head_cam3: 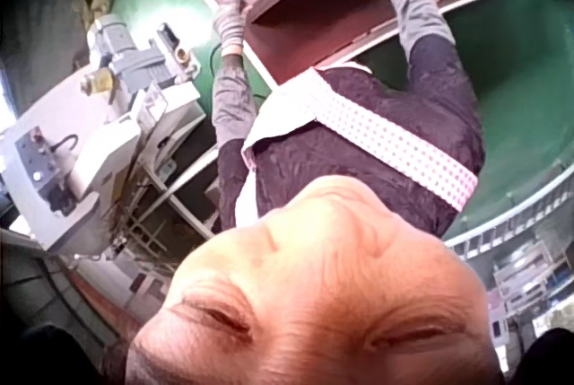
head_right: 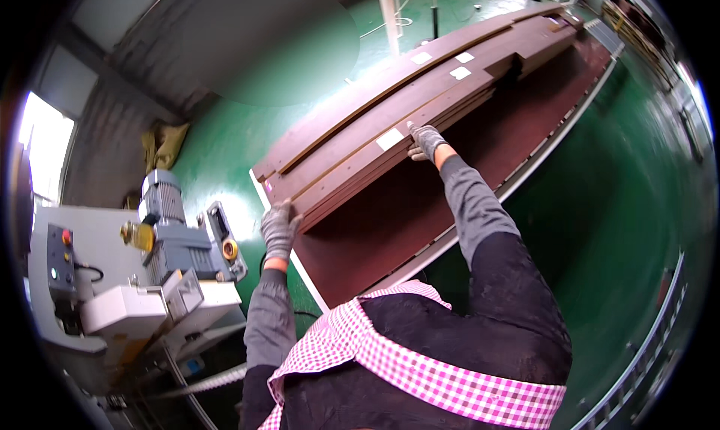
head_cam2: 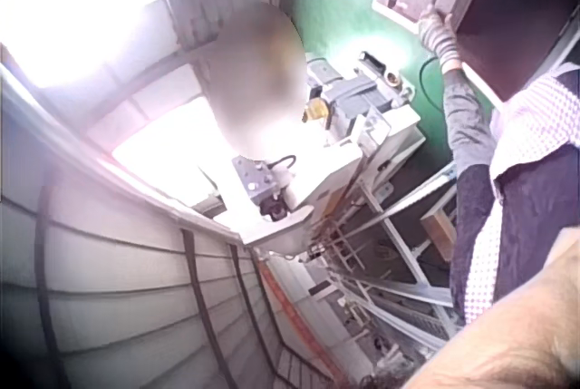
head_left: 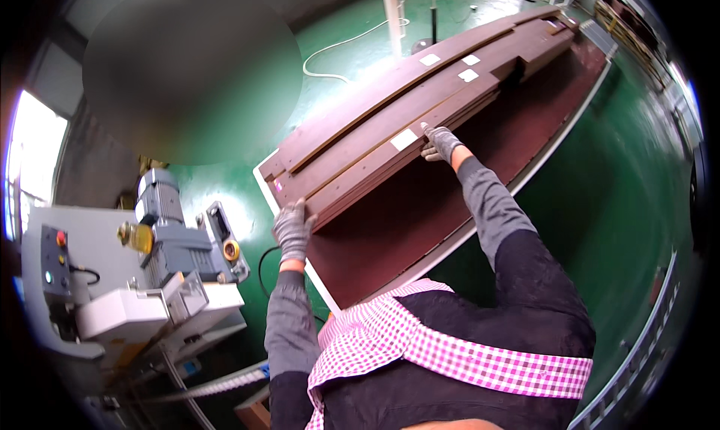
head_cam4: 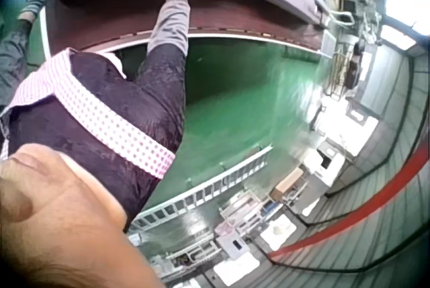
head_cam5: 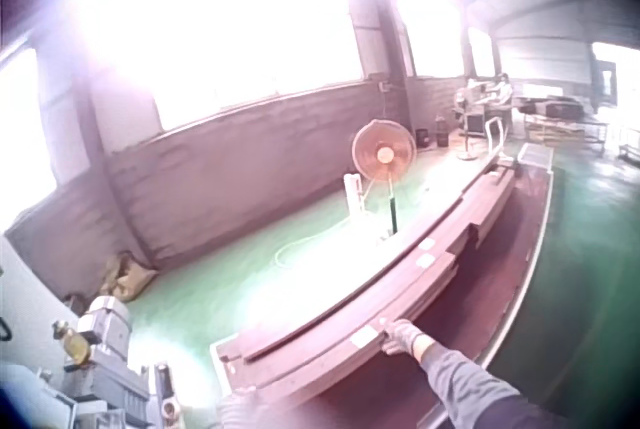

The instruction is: The person picks up wooden planks from a stack and feeds them one at a time into an edge-banding machine, repeating this process for several planks.

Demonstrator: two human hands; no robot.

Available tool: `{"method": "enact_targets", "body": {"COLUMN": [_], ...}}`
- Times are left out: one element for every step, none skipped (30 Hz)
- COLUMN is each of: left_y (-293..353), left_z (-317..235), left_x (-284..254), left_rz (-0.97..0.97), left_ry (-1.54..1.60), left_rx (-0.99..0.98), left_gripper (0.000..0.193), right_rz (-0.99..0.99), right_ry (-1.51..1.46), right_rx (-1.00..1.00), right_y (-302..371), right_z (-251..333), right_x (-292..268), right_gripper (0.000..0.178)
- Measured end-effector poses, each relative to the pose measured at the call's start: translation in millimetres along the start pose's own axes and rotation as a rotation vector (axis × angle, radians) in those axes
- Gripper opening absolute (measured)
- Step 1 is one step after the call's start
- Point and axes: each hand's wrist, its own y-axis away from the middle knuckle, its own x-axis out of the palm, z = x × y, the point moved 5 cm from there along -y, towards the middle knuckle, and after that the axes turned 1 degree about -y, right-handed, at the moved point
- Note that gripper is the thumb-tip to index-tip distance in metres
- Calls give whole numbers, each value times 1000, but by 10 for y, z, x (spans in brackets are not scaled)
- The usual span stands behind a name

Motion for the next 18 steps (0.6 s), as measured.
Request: {"method": "enact_targets", "body": {"left_y": [-41, -33, 22, 111, 220, 354, 485, 603, 702, 776, 798, 780, 752, 751, 780, 808, 829, 805], "left_z": [-49, -62, -48, -28, -5, 67, 162, 265, 373, 479, 558, 558, 569, 556, 522, 498, 441, 406], "left_x": [47, 85, 151, 203, 226, 283, 323, 366, 402, 426, 424, 450, 472, 471, 498, 495, 464, 458], "left_rz": [-60, -98, -74, -75, -119, -102, -62, -46, -35, -16, -25, -93, -108, -89, -67, -93, -199, -248], "left_ry": [-29, -26, 22, 33, 16, 109, 93, 147, 175, 208, 167, 455, 716, 758, 726, 744, 684, 931], "left_rx": [-44, -112, -198, -284, -347, -465, -558, -666, -773, -834, -845, -744, -662, -618, -688, -726, -775, -695], "left_gripper": [55, 54, 63, 68, 72, 79, 86, 90, 94, 99, 94, 89, 85, 81, 76, 72, 67, 87], "right_rz": [78, 23, 45, 21, -6, 8, 3, 26, 18, -46, -91, -166, -201, -210, -242, -177, -238, -81], "right_ry": [47, 68, 87, 79, 68, 28, -17, -87, -133, -111, -90, -11, 65, 128, 458, 229, 486, -31], "right_rx": [28, 11, -58, -48, -45, -64, -71, -135, -198, -224, -266, -371, -492, -712, -1066, -985, -934, -698], "right_y": [58, 109, 176, 209, 220, 220, 205, 201, 158, 47, -77, -191, -318, -459, -454, -636, -768, -1002], "right_z": [-26, -73, -140, -246, -347, -455, -587, -713, -817, -868, -883, -853, -780, -588, -400, -366, -286, -334], "right_x": [64, 106, 145, 188, 224, 266, 301, 297, 281, 229, 134, -12, -101, -137, -185, -214, -301, -324], "right_gripper": [74, 71, 72, 72, 72, 76, 81, 82, 81, 79, 78, 69, 61, 42, 35, 33, 31, 35]}}
